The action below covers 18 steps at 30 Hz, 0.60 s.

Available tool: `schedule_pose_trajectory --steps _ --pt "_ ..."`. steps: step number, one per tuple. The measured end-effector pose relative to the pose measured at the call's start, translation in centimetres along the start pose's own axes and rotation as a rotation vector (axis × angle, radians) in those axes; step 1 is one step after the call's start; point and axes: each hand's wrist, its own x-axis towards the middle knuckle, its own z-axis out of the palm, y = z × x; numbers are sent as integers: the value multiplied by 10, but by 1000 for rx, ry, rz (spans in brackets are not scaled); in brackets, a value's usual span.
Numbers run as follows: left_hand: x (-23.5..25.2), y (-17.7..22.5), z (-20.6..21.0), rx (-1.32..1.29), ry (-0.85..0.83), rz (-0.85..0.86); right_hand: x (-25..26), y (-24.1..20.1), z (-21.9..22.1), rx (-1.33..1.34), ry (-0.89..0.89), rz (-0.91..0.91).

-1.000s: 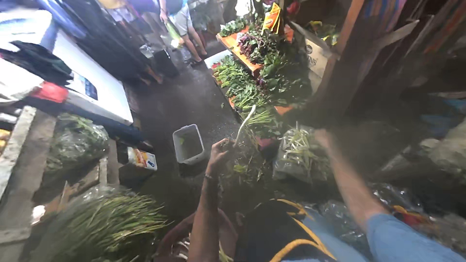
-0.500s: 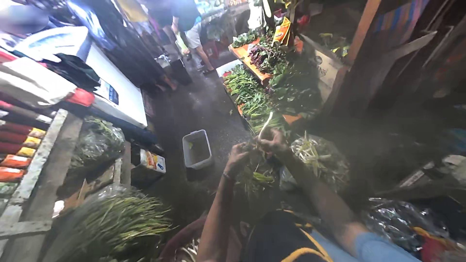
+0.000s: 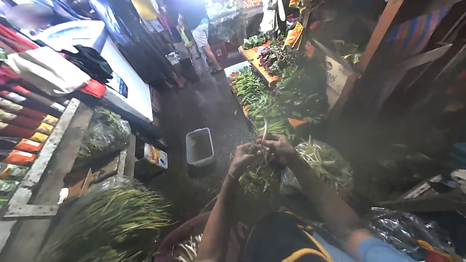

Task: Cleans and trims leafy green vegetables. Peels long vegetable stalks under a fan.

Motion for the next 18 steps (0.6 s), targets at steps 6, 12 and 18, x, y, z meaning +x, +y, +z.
schedule_pose_trajectory --steps 6,12,18 --pt "-1 3 3 24 20 -25 -3 7 -1 4 -16 -7" --pt "-5 1 7 21 17 -23 -5 2 3 -17 81 -56" --pt "-12 9 5 -67 -14 -45 -5 -1 2 -2 49 -62"
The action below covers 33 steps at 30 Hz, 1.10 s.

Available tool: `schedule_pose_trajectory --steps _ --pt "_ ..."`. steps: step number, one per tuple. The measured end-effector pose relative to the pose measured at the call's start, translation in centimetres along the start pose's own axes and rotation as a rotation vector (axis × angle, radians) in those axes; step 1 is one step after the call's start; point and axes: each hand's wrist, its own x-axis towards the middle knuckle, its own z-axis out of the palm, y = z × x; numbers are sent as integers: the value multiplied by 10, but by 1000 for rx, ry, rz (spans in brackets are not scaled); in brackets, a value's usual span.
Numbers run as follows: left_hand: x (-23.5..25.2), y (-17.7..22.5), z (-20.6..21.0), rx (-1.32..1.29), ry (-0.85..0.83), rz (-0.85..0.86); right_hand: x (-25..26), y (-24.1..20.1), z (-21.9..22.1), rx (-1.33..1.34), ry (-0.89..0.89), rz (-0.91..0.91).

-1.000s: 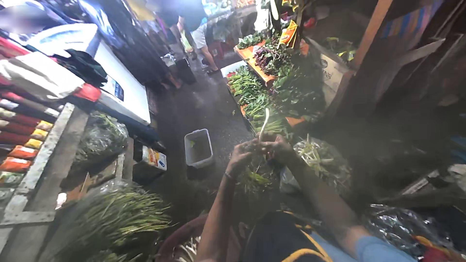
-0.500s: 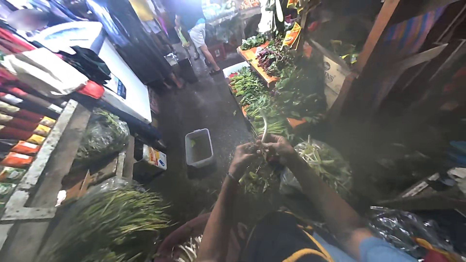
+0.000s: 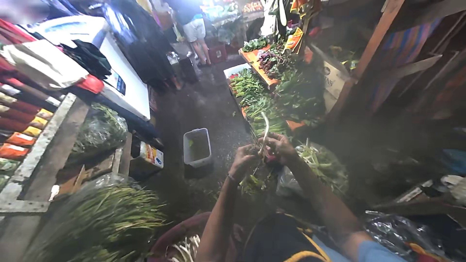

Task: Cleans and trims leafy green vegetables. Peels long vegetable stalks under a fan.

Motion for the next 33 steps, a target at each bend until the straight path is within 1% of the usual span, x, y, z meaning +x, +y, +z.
schedule_pose_trajectory --steps 5,12,16,19,21,24,27,30,33 --pt "0 1 -4 -44 28 39 -2 11 -1 -16 -149 -96" --pt "4 0 -5 -12 40 38 0 18 11 39 -23 -162" --pt "8 -4 -6 8 11 91 -1 19 12 20 6 -217" --pt "9 -8 -5 113 27 119 2 21 10 -95 95 -295" --pt "9 -11 -4 201 59 138 4 17 6 -183 138 -313" --pt "9 -15 -3 355 102 159 4 12 2 -299 144 -288" --pt "8 -14 1 496 133 149 6 13 0 -337 147 -305" --pt "7 -14 2 546 143 155 8 15 -3 -423 146 -335" --pt "7 -17 2 552 131 172 10 17 -5 -496 187 -366"
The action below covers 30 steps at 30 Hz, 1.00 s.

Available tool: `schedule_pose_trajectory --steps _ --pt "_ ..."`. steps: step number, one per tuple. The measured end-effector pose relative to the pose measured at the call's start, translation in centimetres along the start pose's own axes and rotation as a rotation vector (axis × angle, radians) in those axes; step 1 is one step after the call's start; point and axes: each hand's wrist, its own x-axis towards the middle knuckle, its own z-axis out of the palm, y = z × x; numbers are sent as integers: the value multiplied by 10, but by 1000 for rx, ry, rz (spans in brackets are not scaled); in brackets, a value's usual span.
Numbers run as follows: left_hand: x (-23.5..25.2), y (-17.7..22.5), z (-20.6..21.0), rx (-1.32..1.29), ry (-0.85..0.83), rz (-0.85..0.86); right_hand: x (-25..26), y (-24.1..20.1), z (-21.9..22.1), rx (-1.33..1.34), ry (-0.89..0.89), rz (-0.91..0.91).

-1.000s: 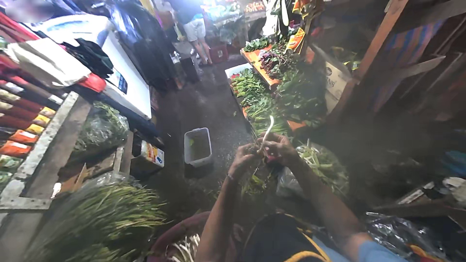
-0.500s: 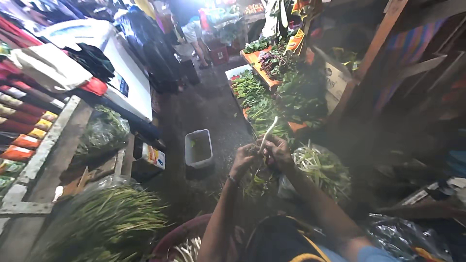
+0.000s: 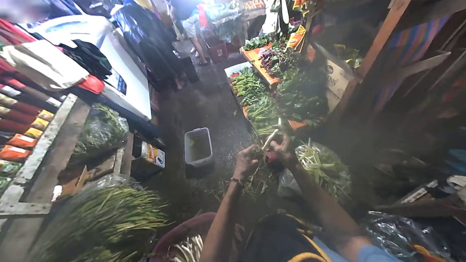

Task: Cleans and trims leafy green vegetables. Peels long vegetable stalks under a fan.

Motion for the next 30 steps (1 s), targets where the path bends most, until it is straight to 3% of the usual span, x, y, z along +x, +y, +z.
schedule_pose_trajectory --steps 10,15,23,30 --pt "0 -3 2 -159 -12 -1 2 4 -10 156 -178 -52" --pt "1 4 -4 -372 -65 7 0 1 -21 116 -214 -195" --pt "0 3 13 -417 -71 64 -1 15 -16 -29 -64 -340" --pt "-1 -4 25 -423 -35 59 -2 18 -30 279 -217 -318"
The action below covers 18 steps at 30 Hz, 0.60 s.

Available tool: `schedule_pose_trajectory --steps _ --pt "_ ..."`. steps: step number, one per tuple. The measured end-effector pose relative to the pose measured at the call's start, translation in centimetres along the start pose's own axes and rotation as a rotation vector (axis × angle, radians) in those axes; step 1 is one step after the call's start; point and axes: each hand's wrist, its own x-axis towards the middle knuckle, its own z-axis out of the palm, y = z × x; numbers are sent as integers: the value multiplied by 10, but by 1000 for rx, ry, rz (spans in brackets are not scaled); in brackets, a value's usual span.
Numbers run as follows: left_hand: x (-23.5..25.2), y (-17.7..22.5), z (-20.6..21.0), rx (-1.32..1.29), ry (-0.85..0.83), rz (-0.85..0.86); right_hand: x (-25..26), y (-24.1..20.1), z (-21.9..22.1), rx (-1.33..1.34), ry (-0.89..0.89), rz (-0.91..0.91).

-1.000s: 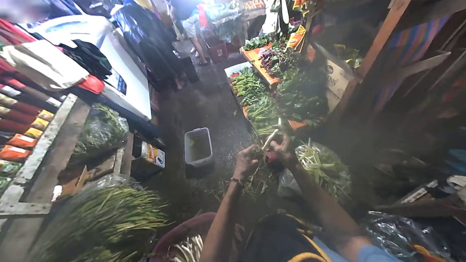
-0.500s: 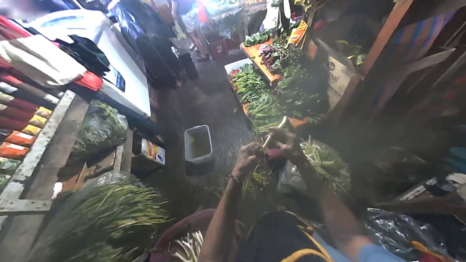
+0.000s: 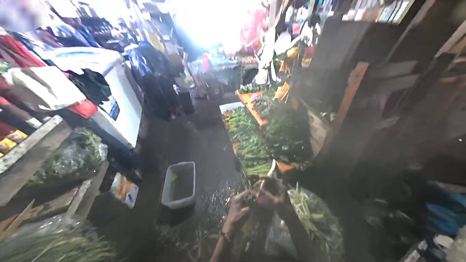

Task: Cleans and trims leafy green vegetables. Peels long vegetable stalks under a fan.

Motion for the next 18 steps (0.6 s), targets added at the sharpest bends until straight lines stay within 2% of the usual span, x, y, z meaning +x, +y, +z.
schedule_pose_trajectory --steps 5,9,18 --pt "6 -3 16 111 -4 20 -9 4 -7 -85 136 -42" --pt "15 -2 35 175 129 17 -9 6 -19 -189 43 -58" --pt "41 11 49 75 108 -42 14 9 -56 -193 -63 -114"
